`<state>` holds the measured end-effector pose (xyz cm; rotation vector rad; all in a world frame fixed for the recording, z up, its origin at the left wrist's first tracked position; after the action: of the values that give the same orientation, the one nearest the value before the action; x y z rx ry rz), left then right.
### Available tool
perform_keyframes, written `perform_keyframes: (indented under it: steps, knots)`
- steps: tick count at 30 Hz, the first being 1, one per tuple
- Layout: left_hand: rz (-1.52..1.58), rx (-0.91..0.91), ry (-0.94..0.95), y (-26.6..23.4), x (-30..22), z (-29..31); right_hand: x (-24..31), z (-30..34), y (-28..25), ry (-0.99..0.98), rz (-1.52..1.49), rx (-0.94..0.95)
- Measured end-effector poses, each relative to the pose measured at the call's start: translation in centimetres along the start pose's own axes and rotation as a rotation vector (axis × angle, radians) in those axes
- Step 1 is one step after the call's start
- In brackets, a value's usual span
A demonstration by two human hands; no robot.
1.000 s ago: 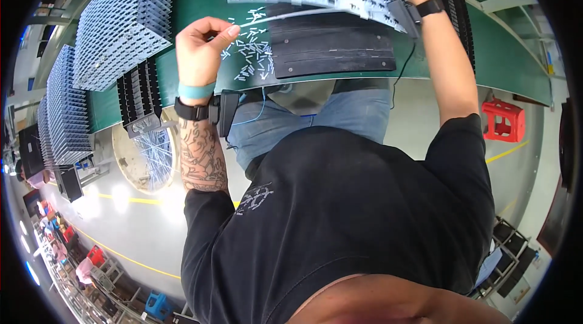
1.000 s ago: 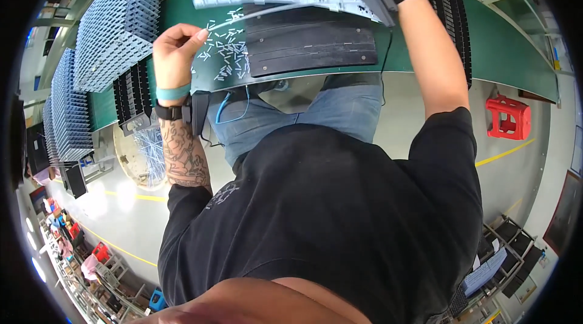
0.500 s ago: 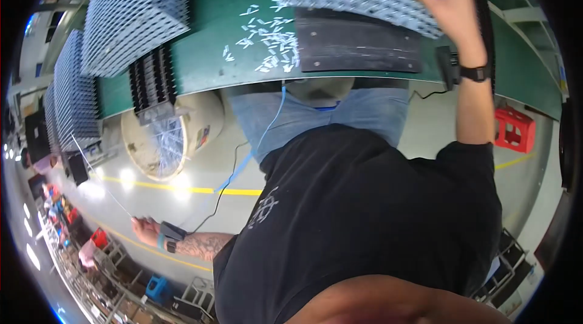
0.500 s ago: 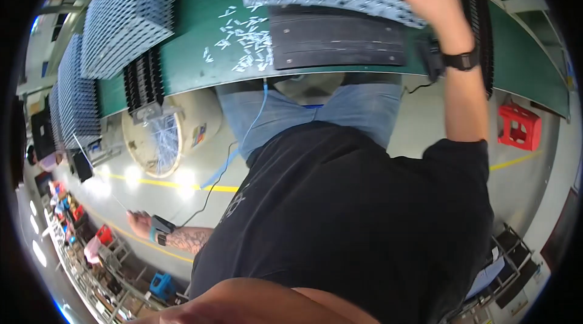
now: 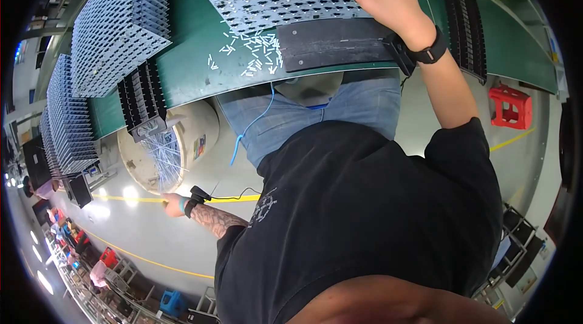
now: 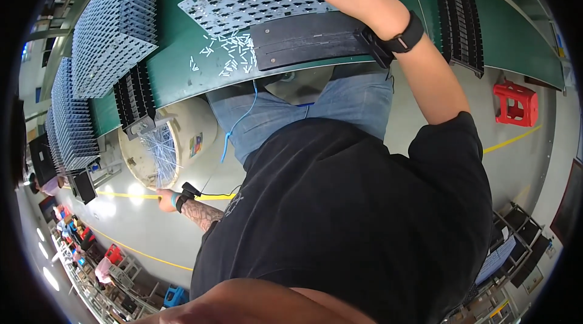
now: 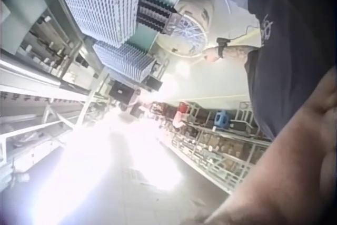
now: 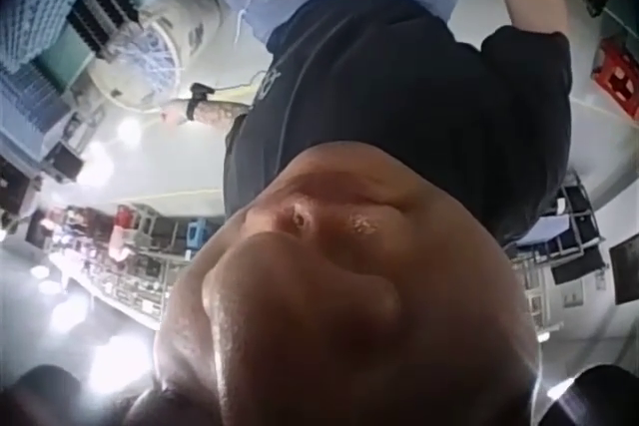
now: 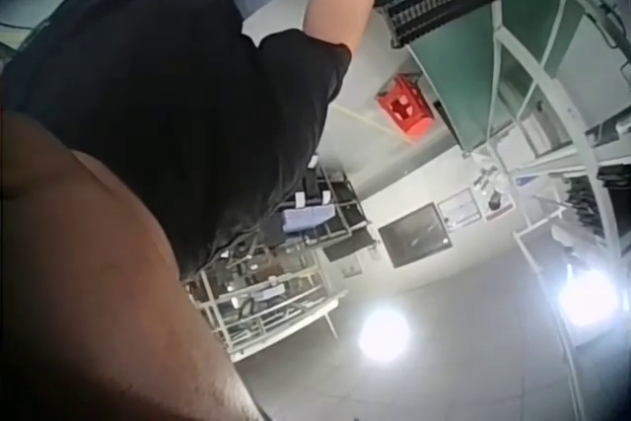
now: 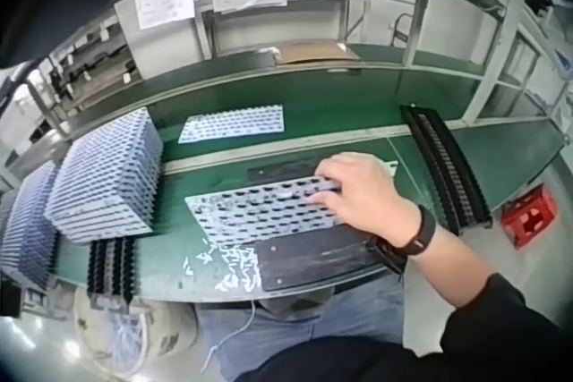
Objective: The person picks up a circuit board, places it onto a fixture, and presses it down before placing it onto a stack. This process is repeated several times with other circuit boards.
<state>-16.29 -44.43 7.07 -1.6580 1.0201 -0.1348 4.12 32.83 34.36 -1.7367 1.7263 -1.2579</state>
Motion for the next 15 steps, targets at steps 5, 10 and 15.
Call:
perform_keyframes:
  steps: [5, 10, 15]
  knots:
    - [0.571, -0.291, 0.319, -15.8, -15.4, 3.8, 0.1, 0.0, 1.0, -0.064, -0.033, -0.003]
    - [1.116, 0.585, 0.715, -21.6, -34.6, 21.2, 1.1, 0.4, 0.7, -0.107, 0.013, 0.036]
    - [1.012, 0.625, 1.233, -19.3, -43.9, 33.4, 1.4, -0.5, 0.7, -0.176, 0.009, 0.175]
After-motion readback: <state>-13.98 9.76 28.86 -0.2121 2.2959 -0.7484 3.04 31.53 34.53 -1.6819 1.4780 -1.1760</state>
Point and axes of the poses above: each hand's wrist, its own z-axis away from the middle knuckle, its own y-axis out of the palm, x = y × z, the point moved 8 cm from there along -z, towards the middle knuckle, and after that the axes turned 4 degrees about -z, right-handed, at the moved point
